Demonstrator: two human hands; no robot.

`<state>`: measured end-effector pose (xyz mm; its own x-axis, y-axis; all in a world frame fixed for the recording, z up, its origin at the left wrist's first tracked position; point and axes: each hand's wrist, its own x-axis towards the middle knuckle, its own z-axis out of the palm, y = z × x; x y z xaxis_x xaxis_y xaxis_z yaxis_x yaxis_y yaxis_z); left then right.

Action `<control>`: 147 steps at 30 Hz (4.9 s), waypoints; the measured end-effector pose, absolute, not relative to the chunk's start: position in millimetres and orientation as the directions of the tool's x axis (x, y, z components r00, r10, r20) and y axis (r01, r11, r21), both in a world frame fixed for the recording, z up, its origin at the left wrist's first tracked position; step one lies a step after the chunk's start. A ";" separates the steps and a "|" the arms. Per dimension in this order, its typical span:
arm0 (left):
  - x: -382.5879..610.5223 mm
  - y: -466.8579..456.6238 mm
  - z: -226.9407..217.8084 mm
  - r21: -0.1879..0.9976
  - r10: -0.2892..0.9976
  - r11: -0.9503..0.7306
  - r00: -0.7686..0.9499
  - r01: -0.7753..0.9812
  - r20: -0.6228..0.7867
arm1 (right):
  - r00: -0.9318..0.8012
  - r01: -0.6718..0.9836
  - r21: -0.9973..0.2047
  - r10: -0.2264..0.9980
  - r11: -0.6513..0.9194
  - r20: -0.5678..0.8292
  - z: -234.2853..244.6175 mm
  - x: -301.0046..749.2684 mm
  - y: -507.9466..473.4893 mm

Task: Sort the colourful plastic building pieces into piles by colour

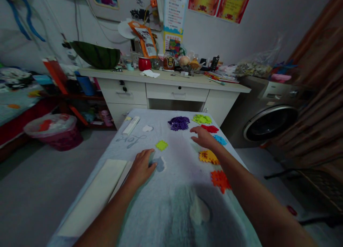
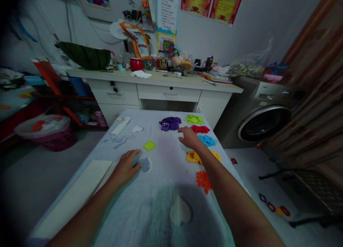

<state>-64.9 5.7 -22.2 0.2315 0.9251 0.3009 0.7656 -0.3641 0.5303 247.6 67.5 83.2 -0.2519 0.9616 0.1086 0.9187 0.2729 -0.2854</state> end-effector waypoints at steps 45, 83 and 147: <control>-64.4 4.9 -16.9 0.517 0.918 -0.386 0.264 0.764 0.295 | -0.311 0.822 -0.468 0.944 0.324 0.107 44.7 204.1 61.0; -68.2 6.7 -19.1 0.477 0.896 -0.441 0.341 0.760 0.284 | -0.097 0.889 -0.392 0.934 0.236 0.344 62.5 260.2 0.7; -69.3 10.8 -27.8 0.455 0.892 -0.442 0.325 0.773 0.314 | 0.116 0.959 -0.277 0.971 -0.056 0.207 71.1 370.6 113.0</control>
<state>-69.3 10.8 -27.8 0.3249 0.8920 0.3144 0.7729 -0.4420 0.4553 370.6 113.0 71.1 0.1160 0.9713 0.2074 0.9594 -0.0555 -0.2766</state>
